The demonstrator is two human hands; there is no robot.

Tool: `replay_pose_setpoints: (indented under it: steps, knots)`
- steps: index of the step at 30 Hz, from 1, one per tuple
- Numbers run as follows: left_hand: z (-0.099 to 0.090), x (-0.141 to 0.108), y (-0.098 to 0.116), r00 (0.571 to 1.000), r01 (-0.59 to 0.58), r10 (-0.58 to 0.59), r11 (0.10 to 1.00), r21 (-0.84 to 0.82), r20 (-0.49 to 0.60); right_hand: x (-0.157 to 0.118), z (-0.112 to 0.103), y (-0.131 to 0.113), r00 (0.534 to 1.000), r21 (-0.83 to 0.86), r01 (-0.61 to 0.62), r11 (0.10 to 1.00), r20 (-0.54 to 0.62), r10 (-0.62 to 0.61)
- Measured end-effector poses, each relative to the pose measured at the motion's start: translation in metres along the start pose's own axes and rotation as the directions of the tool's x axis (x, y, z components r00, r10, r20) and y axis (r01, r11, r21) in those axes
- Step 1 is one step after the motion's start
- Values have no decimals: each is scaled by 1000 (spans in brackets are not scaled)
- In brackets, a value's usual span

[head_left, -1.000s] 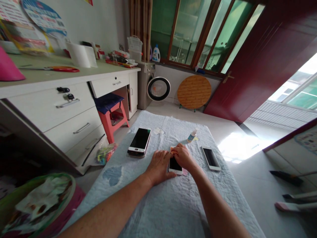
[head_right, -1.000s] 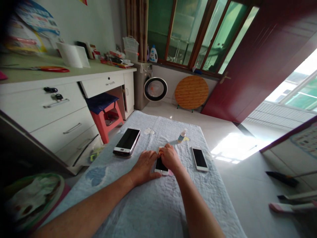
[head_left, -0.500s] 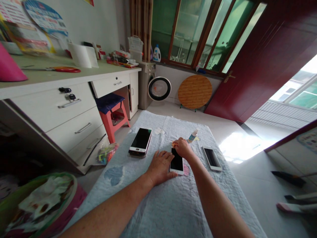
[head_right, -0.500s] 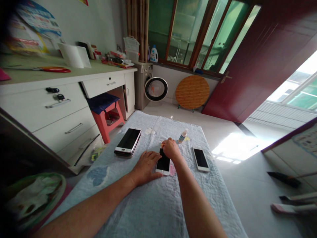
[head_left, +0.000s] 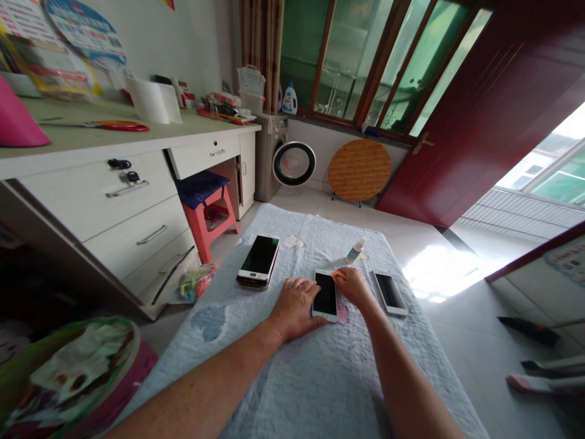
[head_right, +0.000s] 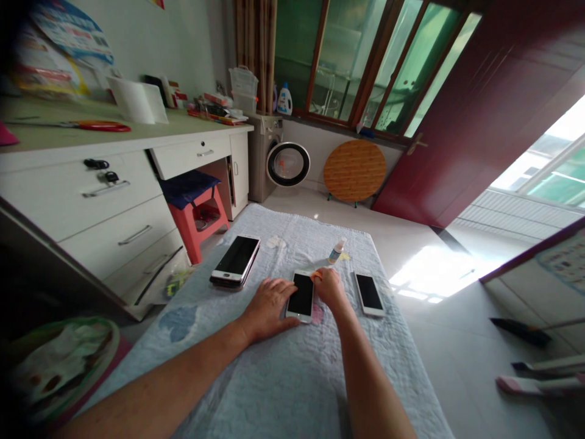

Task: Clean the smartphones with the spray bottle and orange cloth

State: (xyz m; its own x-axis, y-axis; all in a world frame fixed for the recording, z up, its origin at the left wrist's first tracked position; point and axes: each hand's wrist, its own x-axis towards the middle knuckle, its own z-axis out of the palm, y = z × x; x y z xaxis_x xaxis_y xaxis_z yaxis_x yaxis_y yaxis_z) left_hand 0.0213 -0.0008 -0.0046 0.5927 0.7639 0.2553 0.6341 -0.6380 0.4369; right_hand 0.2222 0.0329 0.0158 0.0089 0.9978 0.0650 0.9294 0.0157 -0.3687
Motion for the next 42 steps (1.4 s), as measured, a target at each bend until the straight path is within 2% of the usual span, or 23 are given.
replay_pose_setpoints:
  steps: [3,9,17,26,33,38,42]
  knots:
    - [3,0,-2,1000,3,-3,1000,2,2,-9,-2,1,1000,26,-22,999,17,21]
    - [7,1,-5,1000,0,0,1000,-3,-1,-23,-9,-1,991,44,-8,999,131,2]
    - [5,0,-3,1000,18,-18,1000,-8,-1,-45,-23,-7,948,193,-102,976,315,37]
    - [6,1,-4,1000,20,-20,1000,10,0,-54,-29,-4,914,135,-5,991,402,-50]
    - [5,1,-4,1000,23,-23,1000,3,4,-58,-34,1,847,171,-2,985,524,-89]
    - [6,1,-5,999,30,-30,1000,6,-13,-60,-40,-4,851,245,10,969,508,-137]
    - [4,1,-5,1000,25,-25,1000,-1,-8,-62,-40,-14,894,267,83,960,405,-190]
